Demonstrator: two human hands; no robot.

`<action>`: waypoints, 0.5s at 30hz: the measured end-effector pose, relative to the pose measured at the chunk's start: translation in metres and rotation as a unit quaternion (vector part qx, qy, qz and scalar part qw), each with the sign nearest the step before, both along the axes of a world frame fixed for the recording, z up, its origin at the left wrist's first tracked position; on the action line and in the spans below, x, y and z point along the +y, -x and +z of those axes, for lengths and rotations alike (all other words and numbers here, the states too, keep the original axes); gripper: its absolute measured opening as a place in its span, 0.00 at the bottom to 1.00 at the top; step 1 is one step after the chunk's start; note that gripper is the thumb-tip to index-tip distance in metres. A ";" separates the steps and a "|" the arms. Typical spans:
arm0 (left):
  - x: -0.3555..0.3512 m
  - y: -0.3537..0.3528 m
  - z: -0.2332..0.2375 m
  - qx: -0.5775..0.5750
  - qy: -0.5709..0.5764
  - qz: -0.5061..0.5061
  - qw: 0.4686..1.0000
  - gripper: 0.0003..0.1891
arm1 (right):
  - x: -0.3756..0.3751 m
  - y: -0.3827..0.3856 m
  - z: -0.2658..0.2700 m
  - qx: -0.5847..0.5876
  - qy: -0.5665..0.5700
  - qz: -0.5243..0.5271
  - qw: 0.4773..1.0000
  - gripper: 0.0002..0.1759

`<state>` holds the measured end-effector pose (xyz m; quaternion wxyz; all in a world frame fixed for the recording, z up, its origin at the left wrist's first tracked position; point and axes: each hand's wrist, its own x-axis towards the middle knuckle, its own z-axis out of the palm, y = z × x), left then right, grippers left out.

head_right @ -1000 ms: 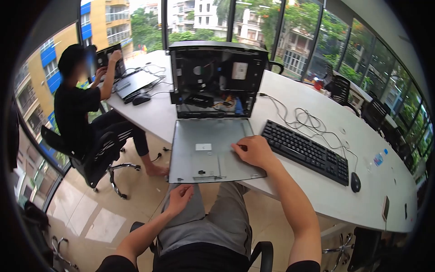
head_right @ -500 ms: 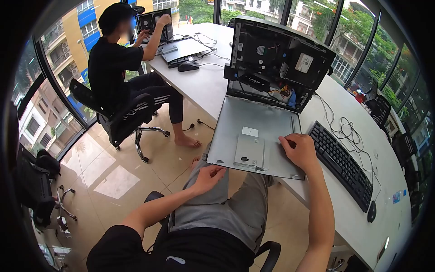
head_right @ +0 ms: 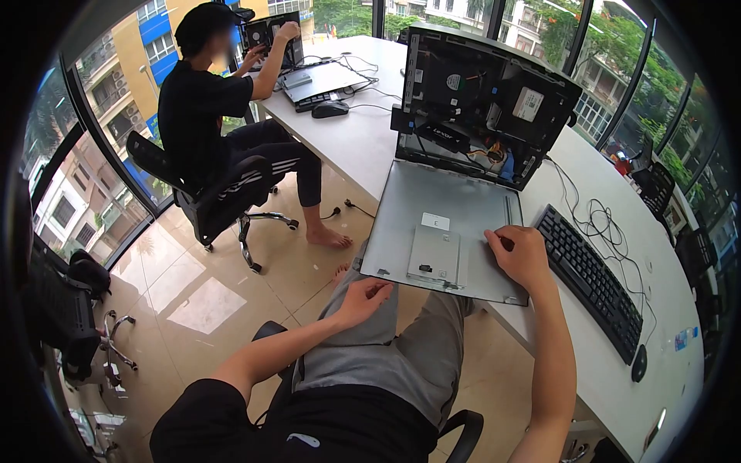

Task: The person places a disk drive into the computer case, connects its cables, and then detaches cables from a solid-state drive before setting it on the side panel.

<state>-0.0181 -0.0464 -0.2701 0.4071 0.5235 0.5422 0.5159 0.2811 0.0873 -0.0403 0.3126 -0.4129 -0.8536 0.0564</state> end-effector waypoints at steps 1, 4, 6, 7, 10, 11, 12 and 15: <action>0.000 0.000 0.000 0.001 0.002 0.000 1.000 0.15 | 0.000 0.000 0.000 -0.002 0.000 -0.001 1.000 0.14; 0.000 0.000 -0.001 0.000 0.008 -0.001 1.000 0.15 | 0.000 0.000 0.000 -0.006 0.000 -0.002 1.000 0.14; 0.001 0.001 -0.001 -0.005 0.012 -0.006 1.000 0.15 | 0.001 0.000 0.000 -0.007 -0.002 0.000 1.000 0.14; 0.001 0.001 -0.001 -0.003 0.011 -0.006 1.000 0.15 | 0.001 0.000 0.001 -0.007 -0.003 -0.001 1.000 0.14; 0.000 0.000 -0.001 -0.008 0.002 0.002 1.000 0.14 | -0.001 0.000 0.002 -0.010 -0.002 -0.004 1.000 0.14; 0.000 -0.001 -0.002 -0.015 -0.006 0.007 1.000 0.13 | -0.001 0.000 0.002 -0.010 -0.002 -0.004 1.000 0.14; 0.001 -0.002 -0.003 -0.023 -0.015 0.013 1.000 0.13 | -0.001 0.001 0.002 -0.010 -0.002 -0.004 1.000 0.14; 0.001 -0.002 -0.004 -0.014 -0.019 0.020 1.000 0.13 | -0.001 0.001 0.002 -0.009 0.001 -0.004 1.000 0.14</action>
